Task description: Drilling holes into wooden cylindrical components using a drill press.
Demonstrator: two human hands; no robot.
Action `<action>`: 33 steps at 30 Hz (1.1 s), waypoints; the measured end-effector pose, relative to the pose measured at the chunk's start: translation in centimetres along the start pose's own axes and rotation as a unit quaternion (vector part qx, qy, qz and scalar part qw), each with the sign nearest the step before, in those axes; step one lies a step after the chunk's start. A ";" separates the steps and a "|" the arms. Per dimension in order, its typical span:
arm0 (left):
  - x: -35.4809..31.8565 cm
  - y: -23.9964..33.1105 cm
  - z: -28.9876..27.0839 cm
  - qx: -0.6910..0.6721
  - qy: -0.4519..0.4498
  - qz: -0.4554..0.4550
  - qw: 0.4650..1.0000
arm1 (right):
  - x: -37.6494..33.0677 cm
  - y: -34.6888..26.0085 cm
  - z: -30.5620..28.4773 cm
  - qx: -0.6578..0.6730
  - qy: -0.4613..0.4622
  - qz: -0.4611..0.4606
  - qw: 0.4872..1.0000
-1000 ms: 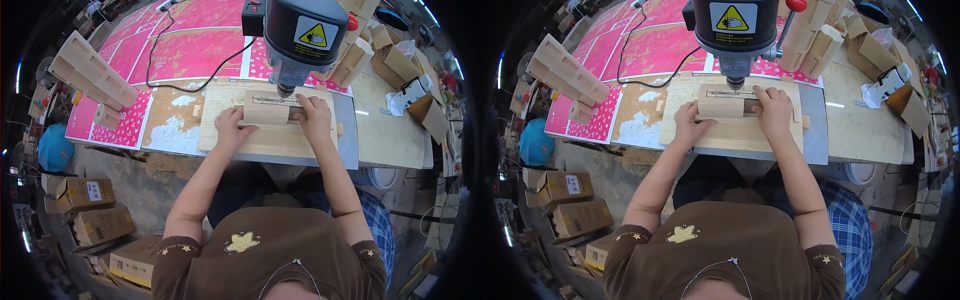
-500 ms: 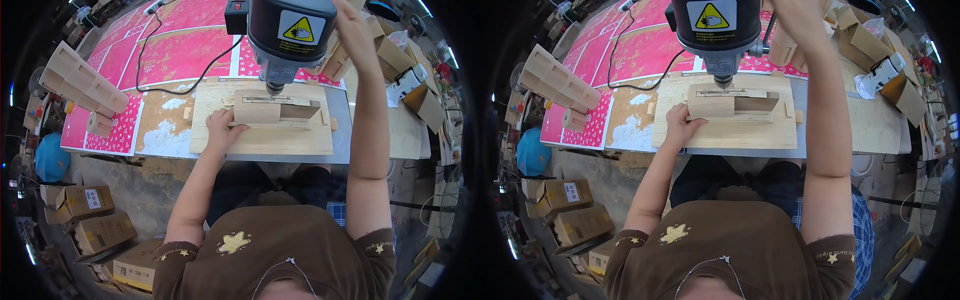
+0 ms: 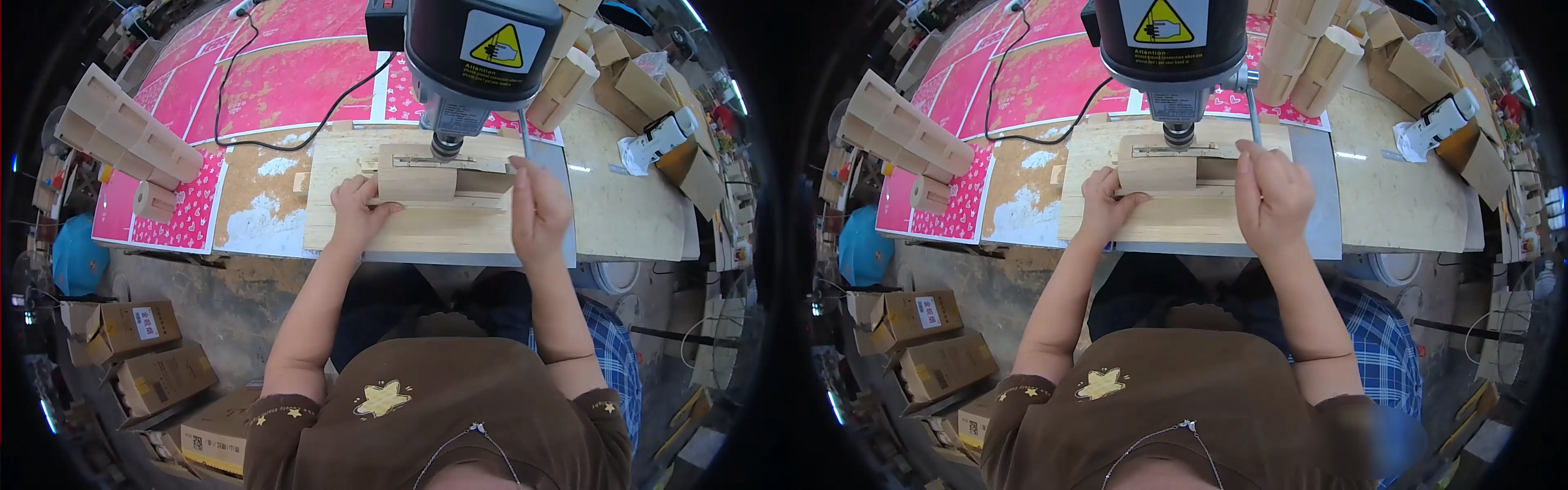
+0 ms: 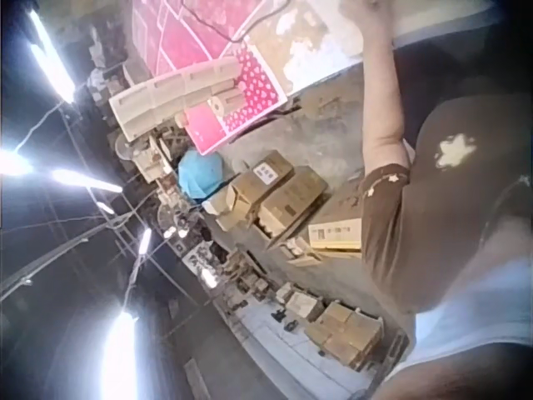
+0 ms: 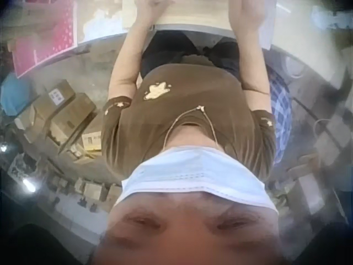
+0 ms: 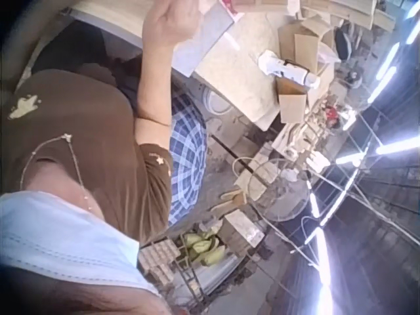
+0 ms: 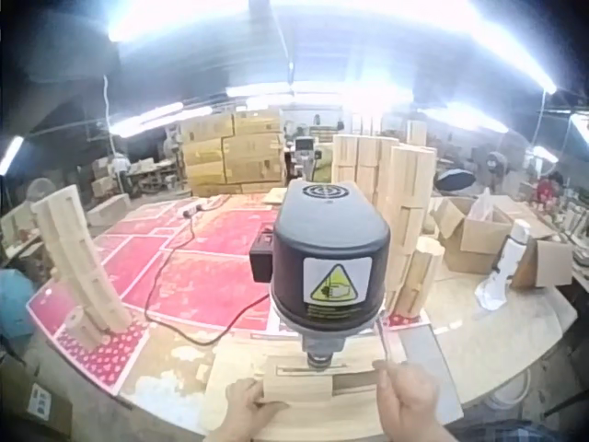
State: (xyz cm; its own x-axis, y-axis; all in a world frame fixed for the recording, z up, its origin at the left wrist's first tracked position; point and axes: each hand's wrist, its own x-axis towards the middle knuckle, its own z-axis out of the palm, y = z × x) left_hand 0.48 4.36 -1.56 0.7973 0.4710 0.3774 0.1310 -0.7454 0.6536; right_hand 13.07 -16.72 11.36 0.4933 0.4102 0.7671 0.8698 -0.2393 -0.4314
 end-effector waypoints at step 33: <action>0.3 3.3 3.1 0.052 0.028 0.022 0.998 | -0.4 0.6 1.0 0.092 0.070 -0.014 0.993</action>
State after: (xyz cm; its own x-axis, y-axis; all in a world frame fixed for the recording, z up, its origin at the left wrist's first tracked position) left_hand 2.94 0.63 -1.32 0.7698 0.4604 0.4420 0.1592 -0.8092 0.5655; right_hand 13.38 -16.11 10.33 0.4749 0.2852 0.8325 0.8757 -0.0601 -0.4790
